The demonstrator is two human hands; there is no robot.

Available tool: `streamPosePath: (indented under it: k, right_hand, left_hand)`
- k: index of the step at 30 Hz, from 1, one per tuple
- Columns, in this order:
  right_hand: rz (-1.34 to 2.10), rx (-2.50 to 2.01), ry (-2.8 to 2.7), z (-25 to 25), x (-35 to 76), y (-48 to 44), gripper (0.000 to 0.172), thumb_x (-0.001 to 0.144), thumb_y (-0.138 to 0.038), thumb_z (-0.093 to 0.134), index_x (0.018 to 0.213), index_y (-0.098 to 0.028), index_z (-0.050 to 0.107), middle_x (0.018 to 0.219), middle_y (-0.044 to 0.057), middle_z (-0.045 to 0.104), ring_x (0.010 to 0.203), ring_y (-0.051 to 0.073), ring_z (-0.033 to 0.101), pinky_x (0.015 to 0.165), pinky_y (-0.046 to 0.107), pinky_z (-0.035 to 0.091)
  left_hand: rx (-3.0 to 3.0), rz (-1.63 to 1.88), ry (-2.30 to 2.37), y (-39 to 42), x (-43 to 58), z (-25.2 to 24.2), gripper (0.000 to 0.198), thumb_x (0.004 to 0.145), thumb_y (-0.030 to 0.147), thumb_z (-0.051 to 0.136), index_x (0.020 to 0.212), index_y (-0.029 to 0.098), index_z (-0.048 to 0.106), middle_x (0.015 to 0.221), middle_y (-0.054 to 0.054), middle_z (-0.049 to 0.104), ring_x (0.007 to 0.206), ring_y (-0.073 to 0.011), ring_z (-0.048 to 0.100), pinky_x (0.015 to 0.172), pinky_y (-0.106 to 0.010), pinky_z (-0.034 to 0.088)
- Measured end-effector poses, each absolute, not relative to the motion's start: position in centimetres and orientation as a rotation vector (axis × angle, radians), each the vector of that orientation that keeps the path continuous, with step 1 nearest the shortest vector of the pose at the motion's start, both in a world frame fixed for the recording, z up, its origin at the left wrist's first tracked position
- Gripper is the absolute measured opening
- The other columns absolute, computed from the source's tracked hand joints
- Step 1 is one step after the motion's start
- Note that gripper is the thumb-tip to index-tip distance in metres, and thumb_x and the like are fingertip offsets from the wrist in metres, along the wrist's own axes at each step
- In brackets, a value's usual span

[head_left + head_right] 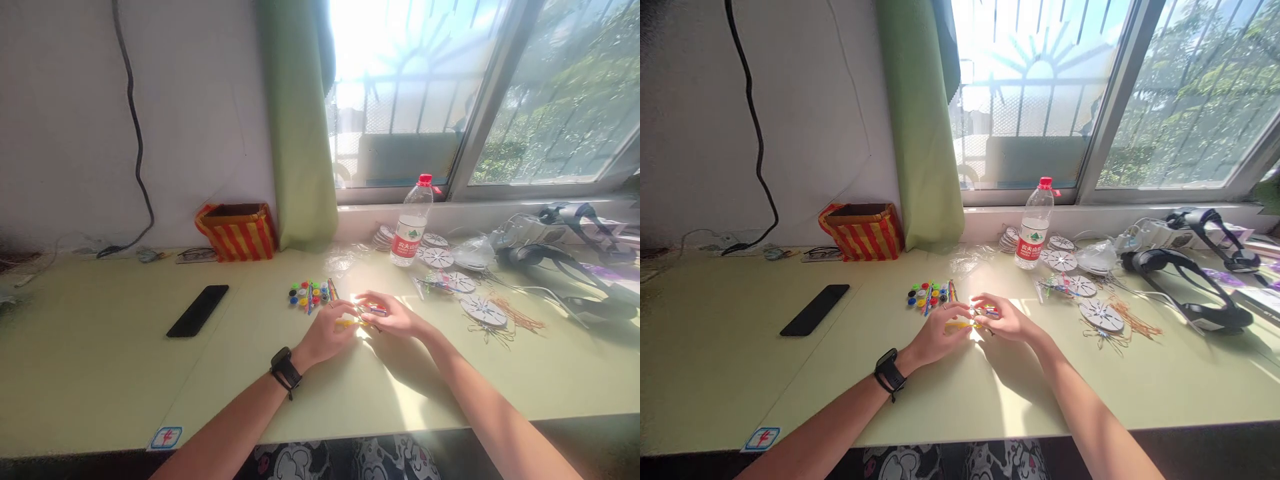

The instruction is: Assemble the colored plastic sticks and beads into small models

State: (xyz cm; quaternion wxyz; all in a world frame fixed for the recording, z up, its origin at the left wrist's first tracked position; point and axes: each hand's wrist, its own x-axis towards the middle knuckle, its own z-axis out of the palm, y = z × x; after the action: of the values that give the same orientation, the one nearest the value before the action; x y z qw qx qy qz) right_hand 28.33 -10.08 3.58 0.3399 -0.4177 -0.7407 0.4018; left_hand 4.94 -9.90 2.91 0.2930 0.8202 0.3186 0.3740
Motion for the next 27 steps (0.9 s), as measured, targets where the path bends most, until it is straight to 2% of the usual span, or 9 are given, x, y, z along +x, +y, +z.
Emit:
streamPosePath:
  k: [4,6,9,12,14,16,20,24,27]
  right_hand:
    - [1.195,-1.011,-1.815,4.7,28.0,-10.4,0.044,0.091,-0.052,0.066,0.127,-0.027,0.065,0.116,0.01,0.073,0.108,0.03,0.07,0.091,0.045,0.058]
    - [1.099,-1.042,-1.777,4.8,28.1,-10.2,0.041,0.092,-0.055,0.064,0.118,-0.024,0.068,0.113,0.01,0.074,0.105,0.029,0.07,0.091,0.044,0.058]
    - [0.946,-1.178,-1.744,4.2,28.5,-9.8,0.04,0.093,-0.059,0.059,0.11,-0.024,0.069,0.109,0.01,0.072,0.103,0.03,0.069,0.089,0.045,0.057]
    - [0.906,-1.239,-1.756,3.3,28.4,-9.6,0.042,0.095,-0.062,0.054,0.111,-0.026,0.068,0.112,0.011,0.07,0.099,0.03,0.067,0.084,0.046,0.057]
    - [0.901,-1.224,-1.781,2.8,27.8,-9.8,0.044,0.097,-0.063,0.05,0.113,-0.026,0.067,0.11,0.011,0.07,0.097,0.029,0.066,0.086,0.048,0.056]
    - [0.91,-1.209,-1.768,2.5,26.7,-10.1,0.048,0.098,-0.065,0.046,0.115,-0.026,0.066,0.109,0.01,0.069,0.1,0.029,0.064,0.091,0.048,0.054]
    - [1.115,-1.192,-1.657,2.7,24.6,-10.9,0.057,0.098,-0.07,0.041,0.131,-0.027,0.059,0.118,0.01,0.065,0.109,0.029,0.063,0.086,0.043,0.057]
    - [1.131,-1.165,-1.641,3.3,24.5,-11.1,0.058,0.1,-0.069,0.036,0.136,-0.029,0.058,0.141,0.009,0.056,0.128,0.029,0.055,0.099,0.042,0.053]
    - [1.048,-1.212,-1.628,3.4,25.4,-10.6,0.06,0.1,-0.07,0.032,0.13,-0.028,0.063,0.136,0.009,0.061,0.122,0.029,0.058,0.103,0.044,0.051]
  left_hand:
    - [2.254,0.998,0.873,-10.1,4.6,3.4,0.046,0.081,0.03,0.082,0.124,0.027,0.068,0.142,-0.009,0.061,0.135,-0.0308,0.053,0.117,-0.051,0.04]
    - [2.283,0.953,0.836,-10.2,4.5,3.4,0.061,0.079,0.035,0.084,0.135,0.029,0.062,0.149,-0.01,0.055,0.14,-0.0317,0.049,0.119,-0.052,0.037]
    - [2.329,0.851,0.776,-10.2,4.5,3.1,0.07,0.077,0.043,0.085,0.14,0.029,0.059,0.153,-0.011,0.051,0.144,-0.034,0.045,0.12,-0.053,0.037]
    - [2.351,0.749,0.757,-10.3,4.6,2.8,0.072,0.079,0.048,0.083,0.143,0.026,0.058,0.153,-0.013,0.052,0.146,-0.0356,0.042,0.12,-0.052,0.038]
    - [2.35,0.706,0.731,-10.5,4.6,2.9,0.07,0.082,0.049,0.08,0.144,0.025,0.056,0.151,-0.012,0.053,0.144,-0.0343,0.045,0.119,-0.051,0.039]
    - [2.344,0.686,0.686,-10.7,4.7,3.3,0.071,0.084,0.049,0.078,0.146,0.026,0.053,0.151,-0.012,0.053,0.141,-0.0331,0.048,0.118,-0.049,0.04]
    - [2.333,0.652,0.574,-11.2,4.8,4.3,0.072,0.087,0.047,0.075,0.151,0.027,0.048,0.151,-0.012,0.052,0.14,-0.0325,0.048,0.117,-0.047,0.042]
    - [2.305,0.684,0.587,-11.2,4.8,4.3,0.072,0.089,0.046,0.073,0.153,0.026,0.045,0.156,-0.012,0.047,0.145,-0.0327,0.041,0.121,-0.048,0.037]
    - [2.286,0.732,0.715,-10.9,4.6,3.7,0.069,0.092,0.048,0.07,0.152,0.026,0.046,0.158,-0.013,0.044,0.148,-0.0341,0.037,0.123,-0.052,0.032]
